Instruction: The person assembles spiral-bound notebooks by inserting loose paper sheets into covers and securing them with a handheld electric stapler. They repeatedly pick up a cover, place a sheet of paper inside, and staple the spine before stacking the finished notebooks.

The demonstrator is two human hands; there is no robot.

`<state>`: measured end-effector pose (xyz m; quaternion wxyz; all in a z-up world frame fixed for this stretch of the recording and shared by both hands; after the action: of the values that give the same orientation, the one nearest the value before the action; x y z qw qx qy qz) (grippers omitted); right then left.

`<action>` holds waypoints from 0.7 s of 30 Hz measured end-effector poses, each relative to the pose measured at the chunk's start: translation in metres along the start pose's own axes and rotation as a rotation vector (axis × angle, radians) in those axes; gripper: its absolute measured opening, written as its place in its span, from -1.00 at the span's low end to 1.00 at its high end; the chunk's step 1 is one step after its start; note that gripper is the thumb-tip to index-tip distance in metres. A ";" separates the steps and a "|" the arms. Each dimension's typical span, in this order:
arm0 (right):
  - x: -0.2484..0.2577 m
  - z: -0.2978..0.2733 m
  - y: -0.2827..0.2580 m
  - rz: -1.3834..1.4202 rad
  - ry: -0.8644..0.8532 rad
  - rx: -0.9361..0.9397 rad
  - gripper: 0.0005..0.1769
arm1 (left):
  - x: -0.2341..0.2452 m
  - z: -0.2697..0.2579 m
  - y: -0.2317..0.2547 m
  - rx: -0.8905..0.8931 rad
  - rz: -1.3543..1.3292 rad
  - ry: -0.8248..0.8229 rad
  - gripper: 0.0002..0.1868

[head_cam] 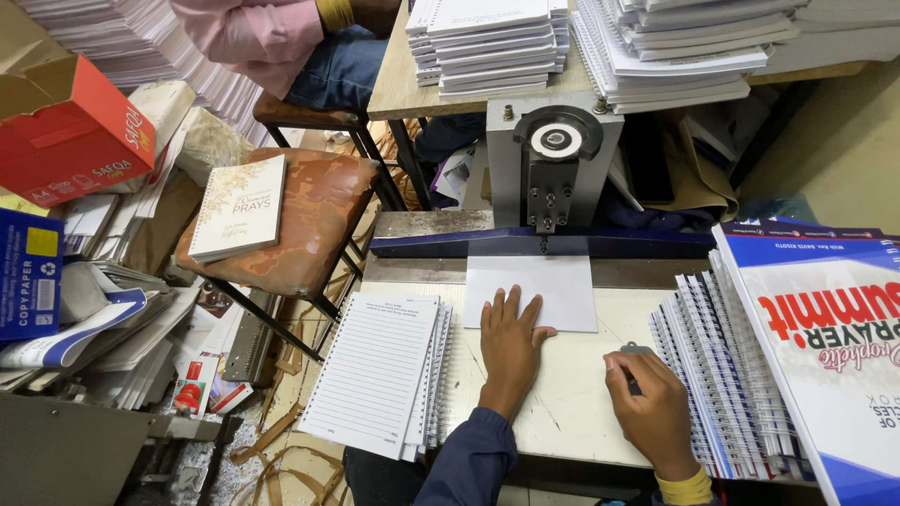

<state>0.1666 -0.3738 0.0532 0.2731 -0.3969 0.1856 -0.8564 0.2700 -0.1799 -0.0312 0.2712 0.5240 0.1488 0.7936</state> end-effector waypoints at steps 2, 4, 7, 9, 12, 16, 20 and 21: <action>-0.006 0.000 0.008 0.040 -0.063 -0.076 -0.87 | -0.001 0.002 -0.002 0.011 -0.012 -0.001 -0.40; -0.004 0.001 0.007 0.043 -0.064 -0.082 -0.87 | -0.001 0.003 -0.001 0.016 -0.023 -0.004 -0.40; -0.004 -0.001 0.005 0.044 -0.058 -0.085 -0.87 | -0.001 0.001 -0.003 -0.004 -0.020 0.013 -0.40; -0.004 -0.001 0.005 0.039 -0.060 -0.070 -0.87 | 0.000 0.000 -0.002 -0.017 -0.015 0.043 -0.40; -0.003 -0.004 0.004 0.016 -0.044 -0.026 -0.88 | 0.005 -0.002 0.003 -0.016 0.000 0.027 -0.41; 0.019 -0.007 -0.008 0.114 0.023 -0.023 -0.82 | 0.003 -0.011 0.021 -0.090 0.233 0.021 -0.39; 0.036 -0.047 -0.012 0.520 0.012 -0.281 -0.68 | -0.008 -0.027 0.036 -0.084 0.373 -0.095 -0.30; 0.032 -0.061 -0.012 0.523 0.008 -0.280 -0.68 | -0.003 -0.026 0.038 -0.079 0.376 -0.095 -0.30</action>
<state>0.0980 -0.3782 0.0404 0.4265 -0.3661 0.3990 -0.7244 0.2367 -0.2111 -0.0238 0.1455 0.5682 0.0041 0.8099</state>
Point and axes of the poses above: each hand's wrist, its own z-axis towards the middle knuckle, its own x-axis out of the back of the hand, y = z × x, the point moved 9 cm from there along z, towards the middle knuckle, and after that the axes turned 8 degrees about y, right-handed, at the moved point
